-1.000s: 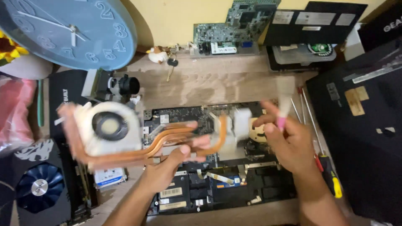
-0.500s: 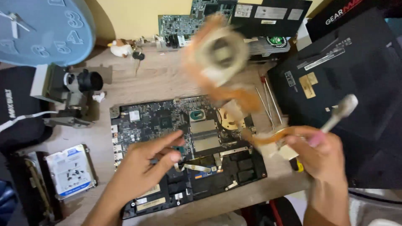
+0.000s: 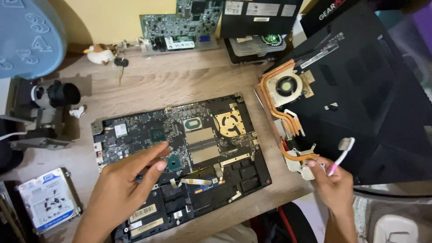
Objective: Removing a laptop cooling assembly and cleaning the motherboard chips and fan with a toothbrush.
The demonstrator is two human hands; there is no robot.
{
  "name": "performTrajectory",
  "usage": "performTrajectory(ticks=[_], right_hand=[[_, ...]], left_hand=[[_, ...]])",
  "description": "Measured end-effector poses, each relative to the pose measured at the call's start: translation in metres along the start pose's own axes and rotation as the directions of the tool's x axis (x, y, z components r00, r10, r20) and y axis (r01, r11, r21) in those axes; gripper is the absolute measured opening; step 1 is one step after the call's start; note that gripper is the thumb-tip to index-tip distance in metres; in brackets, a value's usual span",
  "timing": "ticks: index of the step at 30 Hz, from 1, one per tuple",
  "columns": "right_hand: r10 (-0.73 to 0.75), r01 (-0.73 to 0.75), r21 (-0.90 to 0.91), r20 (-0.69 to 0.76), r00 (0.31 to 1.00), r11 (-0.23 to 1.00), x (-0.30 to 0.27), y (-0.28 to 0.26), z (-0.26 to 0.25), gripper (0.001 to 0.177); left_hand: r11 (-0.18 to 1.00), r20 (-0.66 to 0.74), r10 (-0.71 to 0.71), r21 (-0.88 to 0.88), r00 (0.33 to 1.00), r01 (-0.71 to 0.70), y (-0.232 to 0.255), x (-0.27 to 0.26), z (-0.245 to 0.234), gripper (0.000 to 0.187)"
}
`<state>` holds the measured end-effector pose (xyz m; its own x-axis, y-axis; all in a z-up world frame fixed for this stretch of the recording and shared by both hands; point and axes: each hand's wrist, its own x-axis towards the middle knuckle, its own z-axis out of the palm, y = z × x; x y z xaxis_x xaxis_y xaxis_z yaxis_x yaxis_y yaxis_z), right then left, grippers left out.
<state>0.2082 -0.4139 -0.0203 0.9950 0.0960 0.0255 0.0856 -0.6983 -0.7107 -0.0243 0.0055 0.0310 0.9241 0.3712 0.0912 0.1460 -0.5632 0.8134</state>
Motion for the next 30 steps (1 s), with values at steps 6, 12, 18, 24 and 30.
performTrajectory(ticks=[6,12,18,24,30], right_hand=[[0.084,-0.077,-0.116,0.051,0.995,0.990,0.001,-0.009,0.000,0.030],[0.110,-0.103,-0.091,0.079,0.991,0.991,0.000,-0.017,0.003,0.030],[0.176,-0.169,-0.179,0.026,0.984,0.969,-0.003,-0.026,0.005,0.029],[-0.279,0.236,-0.465,-0.023,0.960,0.853,-0.004,-0.003,0.007,0.029],[-0.467,0.351,-0.628,-0.023,0.884,0.695,-0.008,0.018,0.008,0.025]], left_hand=[[1.000,-0.027,0.024,0.002,0.999,-0.024,-0.004,-0.002,-0.001,0.048],[1.000,-0.016,-0.012,0.011,1.000,0.013,-0.008,-0.002,-0.002,0.047],[1.000,-0.020,0.024,0.007,1.000,-0.024,-0.009,-0.002,-0.001,0.046],[0.998,-0.053,0.063,0.010,0.997,-0.063,-0.006,0.000,-0.005,0.045],[0.994,-0.122,0.106,0.041,0.987,-0.102,-0.007,-0.001,-0.010,0.037]])
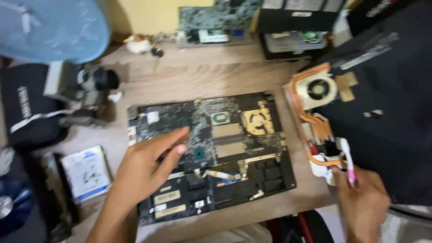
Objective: Removing a laptop cooling assembly and cleaning the motherboard chips and fan with a toothbrush.
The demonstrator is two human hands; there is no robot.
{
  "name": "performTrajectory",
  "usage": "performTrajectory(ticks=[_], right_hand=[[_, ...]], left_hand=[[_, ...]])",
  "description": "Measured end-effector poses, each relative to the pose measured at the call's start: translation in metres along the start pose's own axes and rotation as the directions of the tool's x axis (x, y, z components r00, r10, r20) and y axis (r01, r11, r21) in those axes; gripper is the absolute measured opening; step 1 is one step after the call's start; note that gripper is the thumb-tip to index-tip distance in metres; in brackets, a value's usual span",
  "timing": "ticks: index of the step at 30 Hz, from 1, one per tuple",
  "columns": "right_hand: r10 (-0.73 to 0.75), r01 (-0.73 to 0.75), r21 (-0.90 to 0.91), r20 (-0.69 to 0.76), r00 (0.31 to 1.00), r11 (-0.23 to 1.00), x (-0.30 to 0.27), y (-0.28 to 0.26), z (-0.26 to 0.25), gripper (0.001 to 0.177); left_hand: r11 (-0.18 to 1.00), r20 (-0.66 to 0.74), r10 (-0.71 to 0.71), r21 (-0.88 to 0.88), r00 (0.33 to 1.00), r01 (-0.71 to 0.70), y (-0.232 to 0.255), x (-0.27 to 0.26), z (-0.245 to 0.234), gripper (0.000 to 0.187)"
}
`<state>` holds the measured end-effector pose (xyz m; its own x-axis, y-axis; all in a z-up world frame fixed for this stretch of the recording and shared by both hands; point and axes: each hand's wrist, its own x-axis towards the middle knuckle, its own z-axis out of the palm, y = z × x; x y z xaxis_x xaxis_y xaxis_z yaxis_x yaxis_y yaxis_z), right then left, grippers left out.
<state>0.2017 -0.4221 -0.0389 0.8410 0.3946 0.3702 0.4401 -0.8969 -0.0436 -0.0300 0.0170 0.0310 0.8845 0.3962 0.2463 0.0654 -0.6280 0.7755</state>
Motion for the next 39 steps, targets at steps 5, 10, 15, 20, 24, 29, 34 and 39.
performTrajectory(ticks=[5,10,15,20,24,29,34,39], right_hand=[[-0.120,0.098,-0.185,-0.110,0.987,0.978,-0.011,0.036,0.026,0.032],[0.007,0.005,-0.133,0.094,0.996,0.991,0.007,-0.031,-0.037,0.035],[0.032,-0.014,-0.161,0.109,0.994,0.987,0.008,-0.008,-0.034,0.053],[-0.128,0.015,0.361,0.292,0.948,0.933,0.019,-0.020,-0.035,0.055],[-0.523,0.263,0.655,0.236,0.819,0.708,0.045,-0.077,-0.018,0.062],[-0.745,0.617,0.467,0.150,0.650,0.633,0.089,-0.133,-0.006,0.070],[-0.801,0.666,0.444,0.304,0.516,0.599,0.136,-0.170,-0.018,0.081],[-0.740,0.510,0.537,0.470,0.480,0.672,0.155,-0.181,-0.012,0.074]], left_hand=[[0.998,0.012,-0.022,-0.054,1.000,0.023,0.000,0.002,-0.008,0.041],[0.999,0.003,-0.012,-0.038,1.000,0.013,-0.007,0.000,-0.011,0.042],[0.999,-0.013,0.031,0.005,0.999,-0.031,-0.009,0.000,-0.009,0.042],[0.981,0.033,0.171,0.086,0.985,-0.173,-0.008,0.006,0.011,0.034],[0.980,0.178,0.147,0.108,0.973,-0.167,-0.007,0.004,0.037,0.030],[0.914,0.319,0.171,0.303,0.932,-0.272,-0.011,-0.005,0.064,0.041],[0.906,0.319,0.176,0.319,0.931,-0.280,-0.011,-0.005,0.064,0.042],[0.916,0.325,0.154,0.306,0.933,-0.258,-0.010,-0.003,0.064,0.040]])
